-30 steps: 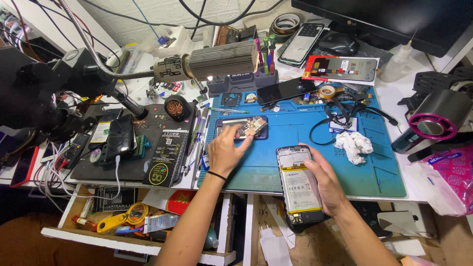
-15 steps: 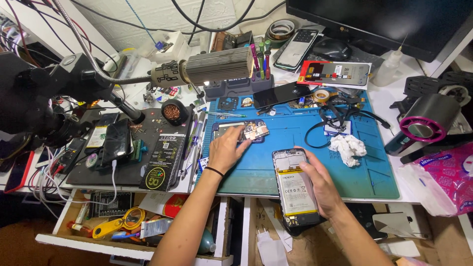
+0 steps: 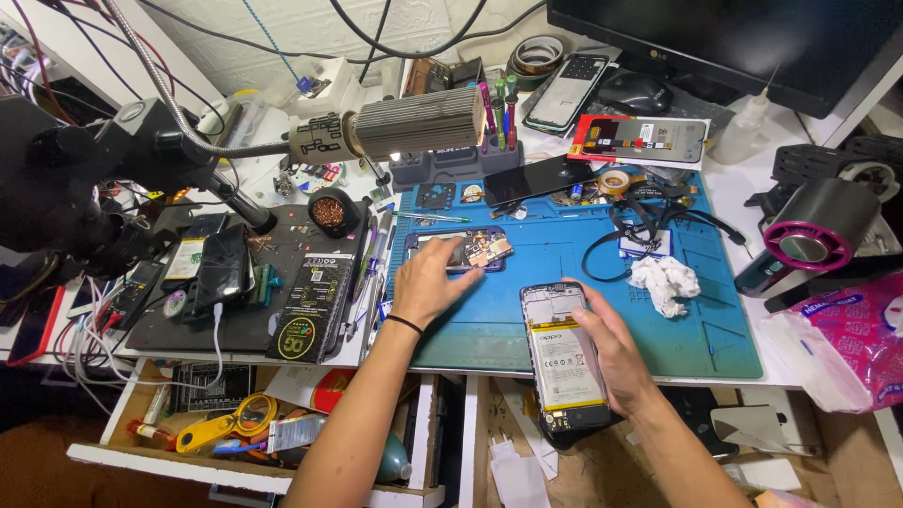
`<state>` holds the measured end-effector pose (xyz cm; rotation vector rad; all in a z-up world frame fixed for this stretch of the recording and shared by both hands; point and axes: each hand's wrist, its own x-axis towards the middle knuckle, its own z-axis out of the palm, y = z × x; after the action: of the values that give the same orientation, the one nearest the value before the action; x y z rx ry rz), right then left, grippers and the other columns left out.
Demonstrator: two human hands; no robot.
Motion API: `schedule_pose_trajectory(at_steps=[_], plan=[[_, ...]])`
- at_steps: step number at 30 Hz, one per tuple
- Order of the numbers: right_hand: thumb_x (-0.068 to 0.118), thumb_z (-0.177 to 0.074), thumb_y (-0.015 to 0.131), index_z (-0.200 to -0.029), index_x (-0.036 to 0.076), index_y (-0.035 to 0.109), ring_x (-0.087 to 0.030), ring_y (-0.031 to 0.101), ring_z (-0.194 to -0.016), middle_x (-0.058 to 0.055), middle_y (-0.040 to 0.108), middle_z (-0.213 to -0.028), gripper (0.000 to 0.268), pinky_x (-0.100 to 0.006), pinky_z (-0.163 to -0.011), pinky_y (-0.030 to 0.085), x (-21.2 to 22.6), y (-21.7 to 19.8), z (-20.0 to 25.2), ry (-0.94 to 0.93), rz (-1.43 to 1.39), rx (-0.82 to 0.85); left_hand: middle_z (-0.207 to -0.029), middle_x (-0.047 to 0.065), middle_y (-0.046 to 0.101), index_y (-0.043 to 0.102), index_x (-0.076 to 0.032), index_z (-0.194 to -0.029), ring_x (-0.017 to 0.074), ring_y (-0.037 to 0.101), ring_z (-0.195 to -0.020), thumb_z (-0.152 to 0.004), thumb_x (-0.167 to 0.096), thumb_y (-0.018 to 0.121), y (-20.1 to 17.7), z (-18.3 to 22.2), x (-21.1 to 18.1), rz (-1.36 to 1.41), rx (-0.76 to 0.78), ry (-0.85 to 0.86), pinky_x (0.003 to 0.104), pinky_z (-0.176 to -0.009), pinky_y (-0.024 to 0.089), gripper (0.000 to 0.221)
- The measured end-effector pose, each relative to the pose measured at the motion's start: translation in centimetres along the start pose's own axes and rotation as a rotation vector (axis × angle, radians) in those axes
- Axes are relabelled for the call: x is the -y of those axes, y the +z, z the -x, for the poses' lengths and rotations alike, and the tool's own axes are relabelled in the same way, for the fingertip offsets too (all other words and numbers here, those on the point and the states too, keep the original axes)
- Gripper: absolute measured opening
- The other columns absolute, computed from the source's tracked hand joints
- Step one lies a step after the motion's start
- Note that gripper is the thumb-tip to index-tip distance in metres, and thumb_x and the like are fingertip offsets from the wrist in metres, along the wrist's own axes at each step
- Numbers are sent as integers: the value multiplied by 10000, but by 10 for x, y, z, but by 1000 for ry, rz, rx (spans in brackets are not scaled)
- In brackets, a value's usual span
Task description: Repair a mobile phone by assembling components and applying adhesive.
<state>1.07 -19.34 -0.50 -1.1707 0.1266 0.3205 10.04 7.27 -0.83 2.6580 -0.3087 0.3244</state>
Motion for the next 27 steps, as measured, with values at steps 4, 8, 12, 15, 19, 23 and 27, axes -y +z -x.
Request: schedule_pose_trajectory(at_steps=[4,8,12,15,19,23,27], plan=[[359,-945,469,-1579,100,396,-371,735,-955,-287,701,-1135,688,-553,-884,591,-8,-8,-7,-44,21,21,-882,70,651,706,-124,-1238,315,720,-827,-883,-446,787,-6,15,-3,124,-193,58,424,-693,581,486],[430,-974,371,-1593,89,335,-383,720,-954,-290,689,-1104,708,-580,-894,580,-4,-6,-5,-76,-52,41,-831,116,705,705,-75,-1231,184,651,-604,-957,-308,709,-15,63,-42,640,-49,-236,305,-543,536,360],[522,-918,290,-1640,201,314,-382,653,-969,-232,666,-1171,791,-568,-782,549,13,7,0,47,-156,-85,-1059,105,723,625,-39,-1299,131,717,-781,-976,-482,438,-13,107,-84,1046,337,-494,197,-579,576,579],[501,-892,270,-1651,213,279,-414,635,-1127,-258,642,-1314,812,-582,-894,513,21,18,5,26,-147,-169,-1130,97,702,635,-41,-1344,128,659,-856,-949,-550,455,7,126,-95,1144,461,-471,218,-667,600,668],[517,-917,315,-1668,247,254,-337,637,-1065,-198,659,-1236,801,-530,-862,514,13,17,5,-43,-155,-177,-1155,57,757,564,-91,-1447,97,698,-920,-937,-286,656,18,128,-111,1224,420,-526,234,-687,605,554],[451,-924,334,-1669,246,209,-309,611,-1141,-172,609,-1364,783,-509,-929,512,6,9,3,-148,-141,-72,-1171,127,770,584,-20,-1347,168,729,-1000,-978,-211,630,20,125,-114,1435,315,-458,306,-777,648,418],[373,-906,514,-1399,116,439,-285,632,-1057,-139,657,-1186,560,-474,-878,550,0,-2,4,-263,-111,111,-1194,147,765,617,5,-1321,202,731,-1048,-962,-223,647,16,122,-114,1443,238,-400,338,-967,601,426]])
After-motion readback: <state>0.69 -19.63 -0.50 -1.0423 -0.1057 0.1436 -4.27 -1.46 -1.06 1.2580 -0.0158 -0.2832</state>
